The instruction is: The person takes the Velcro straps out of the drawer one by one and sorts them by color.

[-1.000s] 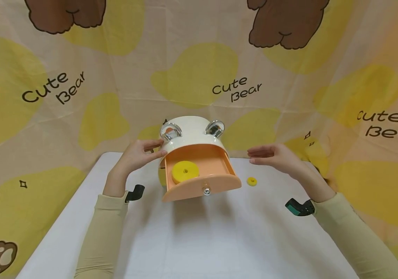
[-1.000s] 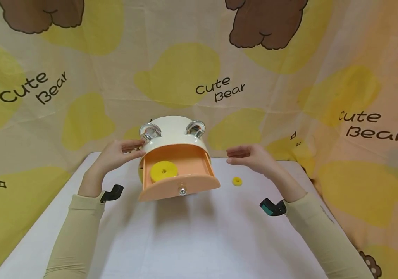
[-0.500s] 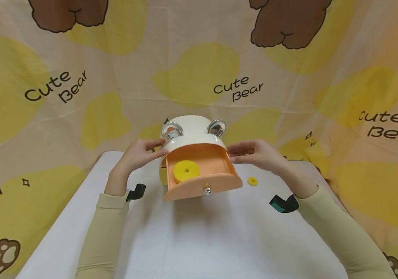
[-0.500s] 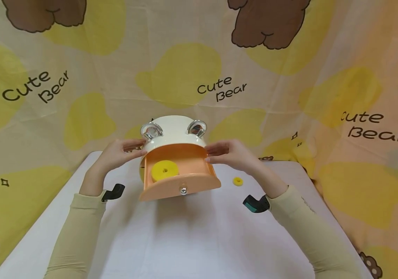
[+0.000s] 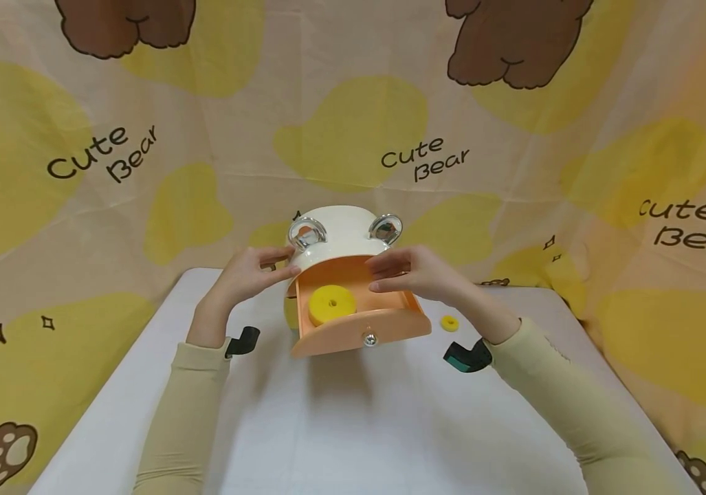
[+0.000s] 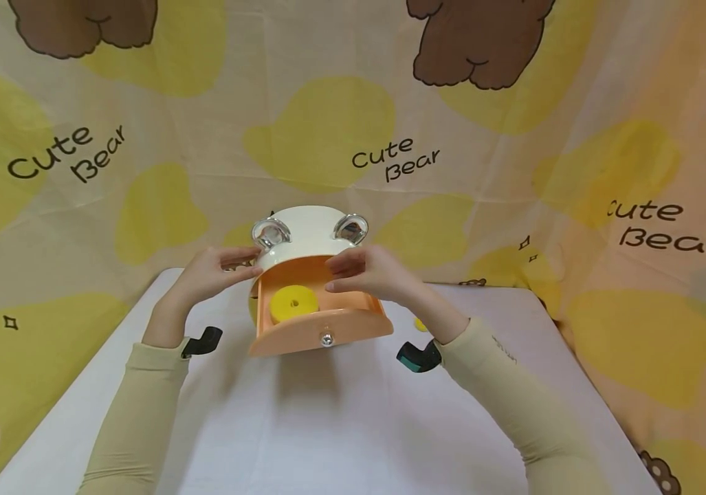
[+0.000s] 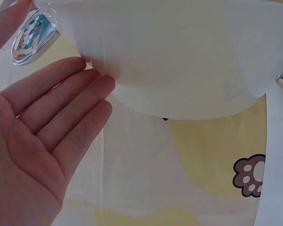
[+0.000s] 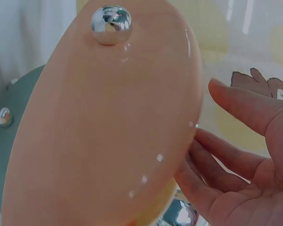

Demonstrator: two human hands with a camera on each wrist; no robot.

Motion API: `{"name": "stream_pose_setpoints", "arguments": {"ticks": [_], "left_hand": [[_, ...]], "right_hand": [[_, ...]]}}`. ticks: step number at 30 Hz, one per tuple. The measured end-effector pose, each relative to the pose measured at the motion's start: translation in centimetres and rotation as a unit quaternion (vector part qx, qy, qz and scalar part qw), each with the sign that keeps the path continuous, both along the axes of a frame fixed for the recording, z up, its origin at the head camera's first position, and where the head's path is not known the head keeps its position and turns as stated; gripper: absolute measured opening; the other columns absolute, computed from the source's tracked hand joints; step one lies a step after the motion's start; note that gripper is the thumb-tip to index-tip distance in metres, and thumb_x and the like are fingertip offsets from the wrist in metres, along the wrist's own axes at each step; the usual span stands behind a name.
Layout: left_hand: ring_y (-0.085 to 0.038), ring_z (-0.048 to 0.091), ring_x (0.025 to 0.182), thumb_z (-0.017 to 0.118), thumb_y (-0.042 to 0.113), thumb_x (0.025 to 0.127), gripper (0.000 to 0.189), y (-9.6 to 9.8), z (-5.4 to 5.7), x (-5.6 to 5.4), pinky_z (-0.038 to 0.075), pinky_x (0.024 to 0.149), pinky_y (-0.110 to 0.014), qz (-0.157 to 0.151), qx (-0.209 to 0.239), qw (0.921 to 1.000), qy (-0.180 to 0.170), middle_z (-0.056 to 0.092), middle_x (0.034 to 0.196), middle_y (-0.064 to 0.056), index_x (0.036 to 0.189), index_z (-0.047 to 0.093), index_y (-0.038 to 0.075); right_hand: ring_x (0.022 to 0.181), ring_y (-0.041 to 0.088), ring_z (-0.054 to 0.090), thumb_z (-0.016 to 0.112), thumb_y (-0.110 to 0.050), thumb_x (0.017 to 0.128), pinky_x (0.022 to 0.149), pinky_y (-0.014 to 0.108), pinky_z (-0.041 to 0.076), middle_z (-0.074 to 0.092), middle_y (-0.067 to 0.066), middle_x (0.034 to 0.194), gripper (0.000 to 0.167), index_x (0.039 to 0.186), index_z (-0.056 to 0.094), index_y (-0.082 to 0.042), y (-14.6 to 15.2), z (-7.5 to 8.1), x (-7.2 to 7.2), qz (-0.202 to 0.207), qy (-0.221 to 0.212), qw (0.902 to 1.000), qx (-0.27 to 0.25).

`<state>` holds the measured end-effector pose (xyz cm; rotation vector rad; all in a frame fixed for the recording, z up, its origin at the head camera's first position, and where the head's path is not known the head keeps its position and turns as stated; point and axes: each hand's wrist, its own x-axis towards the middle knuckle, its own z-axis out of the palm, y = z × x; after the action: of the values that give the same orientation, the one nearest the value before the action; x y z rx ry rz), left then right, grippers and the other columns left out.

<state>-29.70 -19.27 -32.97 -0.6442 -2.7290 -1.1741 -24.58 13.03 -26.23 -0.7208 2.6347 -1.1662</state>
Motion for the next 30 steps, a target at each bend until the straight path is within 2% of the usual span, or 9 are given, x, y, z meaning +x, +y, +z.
{"name": "stream_pose_setpoints", "arguments": {"ticks": [12,24,30], "left_hand": [[-0.033,0.058,0.117,0.067,0.059,0.079,0.067,-0.1,0.0,0.0,0.050,0.094,-0.048,0.003,-0.002,1.0000,0.000,0.059,0.132,-0.003,0.132,0.058,0.021],[-0.034,0.059,0.115,0.068,0.056,0.080,0.064,0.0,-0.2,-0.3,0.051,0.093,-0.048,0.004,-0.002,1.0000,0.009,0.060,0.131,-0.005,0.131,0.059,0.020],[-0.035,0.060,0.114,0.069,0.054,0.080,0.063,0.0,-0.3,-0.3,0.051,0.093,-0.048,0.004,0.003,0.9999,0.013,0.060,0.131,-0.007,0.131,0.060,0.019]], "right_hand": [[0.104,0.019,0.067,0.079,-0.023,0.078,0.087,0.028,0.055,0.068,0.009,0.115,0.048,0.120,0.065,-0.005,-3.2,-1.2,-1.3,0.018,-0.028,0.9994,0.003],[0.111,0.022,0.063,0.079,-0.020,0.077,0.094,0.029,0.051,0.065,0.010,0.121,0.053,0.125,0.061,-0.004,-4.6,-2.1,-2.2,0.029,-0.062,0.9973,0.025],[0.112,0.021,0.062,0.080,-0.022,0.077,0.097,0.029,0.050,0.064,0.007,0.123,0.056,0.127,0.060,-0.008,-4.6,-2.6,-2.6,0.059,-0.063,0.9950,0.050]]}}
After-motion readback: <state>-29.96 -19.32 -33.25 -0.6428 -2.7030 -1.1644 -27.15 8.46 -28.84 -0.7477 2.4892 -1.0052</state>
